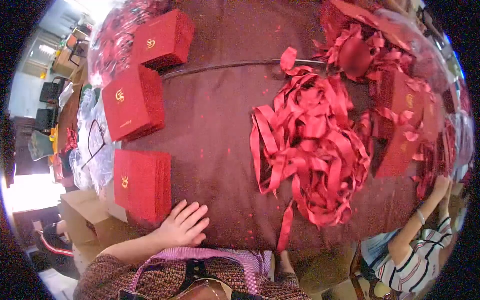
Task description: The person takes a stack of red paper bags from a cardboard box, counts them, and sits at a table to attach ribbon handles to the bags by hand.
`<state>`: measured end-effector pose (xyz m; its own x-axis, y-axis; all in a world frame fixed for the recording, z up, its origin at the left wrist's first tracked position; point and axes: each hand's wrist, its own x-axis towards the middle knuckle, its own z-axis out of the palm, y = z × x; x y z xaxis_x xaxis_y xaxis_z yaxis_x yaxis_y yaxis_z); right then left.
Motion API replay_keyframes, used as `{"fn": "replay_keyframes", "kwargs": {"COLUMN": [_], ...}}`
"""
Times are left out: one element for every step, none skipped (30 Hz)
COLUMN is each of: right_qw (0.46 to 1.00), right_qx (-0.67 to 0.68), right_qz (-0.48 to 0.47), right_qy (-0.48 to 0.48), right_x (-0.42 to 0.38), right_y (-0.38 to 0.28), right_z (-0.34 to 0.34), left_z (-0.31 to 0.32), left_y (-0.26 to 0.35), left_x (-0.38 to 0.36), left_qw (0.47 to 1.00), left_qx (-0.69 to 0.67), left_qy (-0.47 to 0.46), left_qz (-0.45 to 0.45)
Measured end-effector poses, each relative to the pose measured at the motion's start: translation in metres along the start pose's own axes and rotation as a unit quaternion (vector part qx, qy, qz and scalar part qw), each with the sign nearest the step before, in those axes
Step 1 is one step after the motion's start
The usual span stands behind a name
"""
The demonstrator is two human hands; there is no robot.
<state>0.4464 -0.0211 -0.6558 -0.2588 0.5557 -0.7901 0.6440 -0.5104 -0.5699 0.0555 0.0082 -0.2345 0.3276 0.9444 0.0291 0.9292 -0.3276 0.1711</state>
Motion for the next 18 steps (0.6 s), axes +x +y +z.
{"fn": "replay_keyframes", "kwargs": {"right_qw": [1.000,1.000,1.000,0.999,0.999,0.998,0.997,0.997,0.993,0.985,0.988,0.987,0.992,0.973,0.971,0.969,0.978,0.982], "right_qx": [0.007,0.014,0.021,0.028,0.035,0.044,0.055,0.037,0.004,-0.030,-0.058,-0.060,-0.014,-0.149,-0.139,-0.128,-0.111,-0.070], "right_qz": [0.002,0.006,0.009,0.012,0.017,0.025,0.033,0.012,-0.052,-0.113,-0.092,-0.093,-0.080,-0.138,-0.152,-0.168,-0.140,-0.152], "right_qy": [0.005,0.011,0.018,0.025,0.031,0.035,0.039,0.073,0.102,0.129,0.111,0.117,0.102,0.109,0.119,0.128,0.106,0.083], "right_x": [0.001,-0.001,-0.004,-0.012,-0.024,-0.029,-0.031,-0.028,-0.039,-0.064,-0.120,-0.075,-0.032,-0.081,-0.128,-0.157,-0.167,-0.170], "right_y": [0.008,0.016,0.020,0.023,0.028,0.038,0.051,0.061,0.040,-0.002,-0.094,-0.033,0.022,-0.049,-0.112,-0.152,-0.169,-0.169], "right_z": [-0.004,-0.009,-0.017,-0.028,-0.037,-0.038,-0.038,-0.041,-0.047,-0.053,-0.066,-0.071,-0.056,-0.070,-0.075,-0.076,-0.076,-0.076], "left_z": [-0.004,-0.008,-0.006,-0.002,-0.002,0.000,0.000,-0.001,-0.002,0.001,0.003,0.002,0.004,0.005,0.002,0.001,0.000,-0.001], "left_y": [0.002,0.006,0.007,0.009,0.010,0.011,0.013,0.014,0.015,0.016,0.015,0.017,0.017,0.018,0.025,0.034,0.044,0.056], "left_x": [0.000,0.002,0.000,-0.003,-0.003,-0.005,-0.007,-0.007,-0.007,-0.008,-0.009,-0.010,-0.012,-0.016,-0.018,-0.025,-0.033,-0.043], "left_qw": [1.000,1.000,0.999,0.998,0.998,0.997,0.997,0.997,0.996,0.995,0.995,0.991,0.987,0.983,0.972,0.963,0.953,0.940], "left_qx": [0.001,-0.011,-0.032,-0.047,-0.037,-0.052,-0.042,-0.030,-0.034,-0.035,-0.037,-0.055,-0.046,-0.038,-0.041,-0.069,-0.096,-0.105], "left_qy": [-0.003,-0.011,0.019,0.030,0.036,0.051,0.055,0.060,0.083,0.089,0.095,0.122,0.151,0.180,0.229,0.258,0.288,0.322], "left_qz": [0.000,-0.014,-0.018,-0.023,-0.021,-0.023,-0.023,-0.021,-0.019,-0.020,-0.021,-0.014,0.001,0.014,0.015,0.016,0.017,0.027]}}
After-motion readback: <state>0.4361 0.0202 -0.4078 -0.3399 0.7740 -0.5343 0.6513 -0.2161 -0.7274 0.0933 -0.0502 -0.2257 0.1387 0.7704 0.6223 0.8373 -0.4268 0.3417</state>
